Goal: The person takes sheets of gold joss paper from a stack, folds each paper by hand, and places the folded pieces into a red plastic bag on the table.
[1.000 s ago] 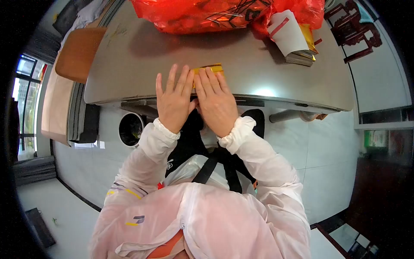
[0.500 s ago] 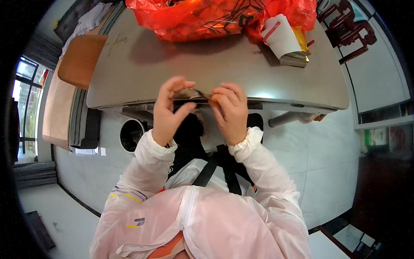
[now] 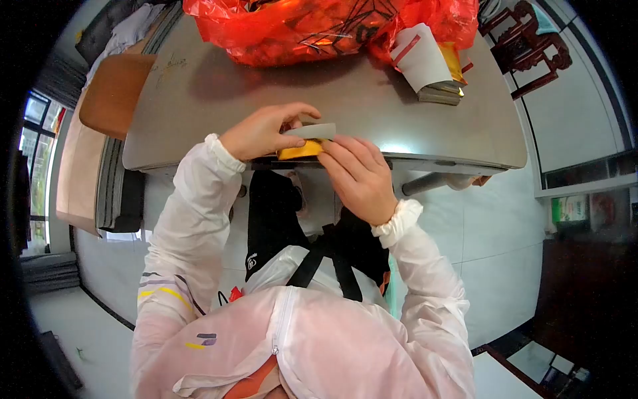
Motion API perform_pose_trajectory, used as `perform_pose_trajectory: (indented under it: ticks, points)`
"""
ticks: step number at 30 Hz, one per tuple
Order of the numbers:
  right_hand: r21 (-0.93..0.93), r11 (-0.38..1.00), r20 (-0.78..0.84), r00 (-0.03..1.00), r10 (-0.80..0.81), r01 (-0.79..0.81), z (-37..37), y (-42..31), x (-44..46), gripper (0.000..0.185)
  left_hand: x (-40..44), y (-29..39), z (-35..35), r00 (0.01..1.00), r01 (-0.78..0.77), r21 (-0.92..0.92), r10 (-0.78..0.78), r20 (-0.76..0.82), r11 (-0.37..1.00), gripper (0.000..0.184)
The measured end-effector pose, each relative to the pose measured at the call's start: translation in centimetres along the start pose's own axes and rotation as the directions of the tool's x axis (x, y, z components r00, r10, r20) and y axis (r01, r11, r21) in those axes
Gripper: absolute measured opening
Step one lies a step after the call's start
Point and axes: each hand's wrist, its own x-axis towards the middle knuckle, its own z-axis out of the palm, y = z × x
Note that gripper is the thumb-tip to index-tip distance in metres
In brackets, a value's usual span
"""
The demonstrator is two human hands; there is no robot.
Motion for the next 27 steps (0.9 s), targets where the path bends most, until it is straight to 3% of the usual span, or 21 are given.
perform_pose_trajectory:
  ticks: [1, 2, 5, 8, 12, 16, 21, 24, 27]
  points:
    - [-0.047, 0.995, 0.057, 0.995, -0.084, 0.087, 0.1, 0.5, 0.7, 0.030, 0.5, -0.1, -0.3, 1.000, -0.026, 0.078, 0.026, 0.007, 0.997, 0.047]
    - [-0.057, 0.995, 0.108, 0.991, -0.074, 0.080, 0.6, 1.1, 0.9, 0.035, 0.9, -1.2, 0.1, 0.992, -0.109, 0.178, 0.118, -0.039, 0.978, 0.046]
    - [-0.037, 0.999, 0.138, 0.990, -0.028, 0.033, 1.9, 2.5, 0.6, 0.036, 0.5, -0.9, 0.5, 0.959, -0.144, 0.528, 0.250, -0.135, 0.837, 0.040]
    - [0.032, 0.999, 0.080, 0.997, -0.021, 0.018, 2.2, 2.2, 0.8, 0.033, -1.7, 0.0, 2.9, 0.849, -0.188, 0.721, 0.479, -0.222, 0.667, 0.030]
    - [0.185, 0.983, 0.077, 0.997, -0.002, -0.012, 2.2, 3.1, 1.1, 0.025, -4.3, 0.1, 6.7, 0.823, -0.154, 0.714, 0.488, -0.290, 0.683, 0.039]
    - [0.348, 0.922, 0.183, 0.977, 0.111, -0.170, 1.5, 4.0, 1.9, 0.019, -4.6, 0.0, 7.3, 0.805, -0.139, 0.714, 0.499, -0.322, 0.686, 0.040]
    - [0.295, 0.940, 0.205, 0.972, 0.113, -0.172, 1.3, 4.4, 2.7, 0.018, -4.1, -0.6, 7.7, 0.828, -0.102, 0.720, 0.460, -0.321, 0.686, 0.058]
    - [0.294, 0.943, 0.224, 0.971, 0.089, -0.155, 1.5, 5.4, 3.0, 0.016, -3.1, -0.7, 7.5, 0.858, -0.056, 0.643, 0.366, -0.360, 0.764, 0.069]
    - [0.323, 0.926, 0.280, 0.955, 0.102, -0.193, 1.3, 6.4, 3.6, 0.013, -2.7, -1.0, 7.5, 0.845, -0.087, 0.631, 0.393, -0.363, 0.771, 0.069]
